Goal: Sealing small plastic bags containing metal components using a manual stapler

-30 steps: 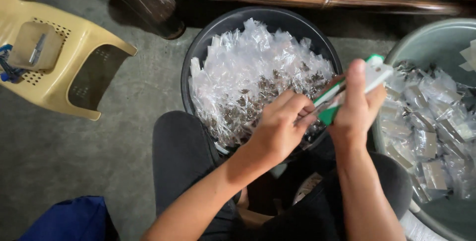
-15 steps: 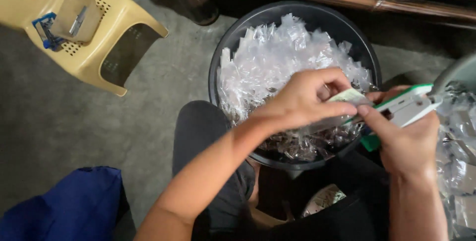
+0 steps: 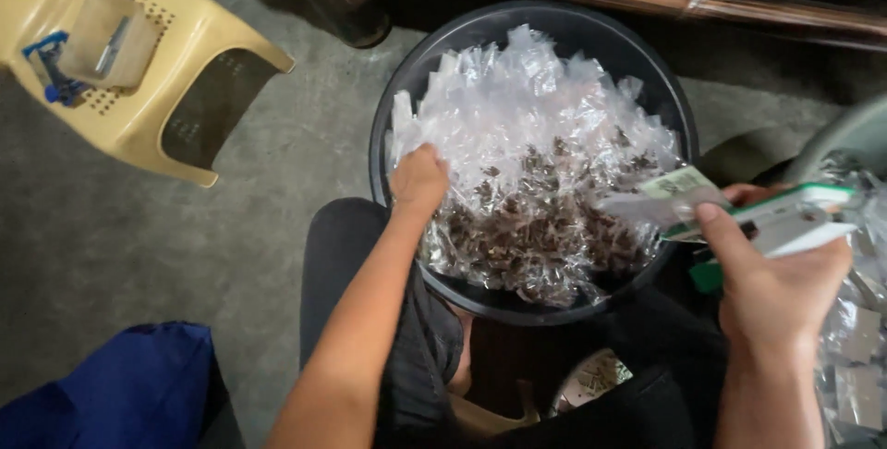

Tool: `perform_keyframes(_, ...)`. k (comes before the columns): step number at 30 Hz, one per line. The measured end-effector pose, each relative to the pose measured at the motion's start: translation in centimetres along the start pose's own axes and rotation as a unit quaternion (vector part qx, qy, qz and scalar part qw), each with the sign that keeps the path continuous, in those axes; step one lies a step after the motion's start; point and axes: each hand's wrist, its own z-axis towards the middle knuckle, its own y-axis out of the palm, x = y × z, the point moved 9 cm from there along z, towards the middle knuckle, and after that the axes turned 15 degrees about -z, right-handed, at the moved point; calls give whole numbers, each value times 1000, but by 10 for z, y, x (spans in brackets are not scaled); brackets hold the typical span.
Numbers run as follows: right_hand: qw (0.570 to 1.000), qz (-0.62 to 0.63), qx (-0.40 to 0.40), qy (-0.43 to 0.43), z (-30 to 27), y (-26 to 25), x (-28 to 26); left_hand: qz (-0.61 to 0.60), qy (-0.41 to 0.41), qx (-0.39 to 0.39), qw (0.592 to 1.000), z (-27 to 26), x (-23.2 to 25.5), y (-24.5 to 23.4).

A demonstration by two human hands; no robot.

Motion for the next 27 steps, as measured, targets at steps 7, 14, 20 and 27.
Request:
perform_keyframes(7, 976, -206, -21, -62, -8, 13, -28, -235, 184, -44, 953, -92, 130, -65)
perform_keyframes(14, 955, -288, -46, -51, -34, 42, -78, -177, 404, 3, 897, -189, 214, -112)
perform_keyframes(20, 959, -266, -15, -98, -45, 43, -113, -205, 558, 54, 803, -275, 234, -130)
perform_keyframes(27, 953, -257, 8, -161, -40, -3, -140, -237, 535, 4, 811, -297, 244, -149)
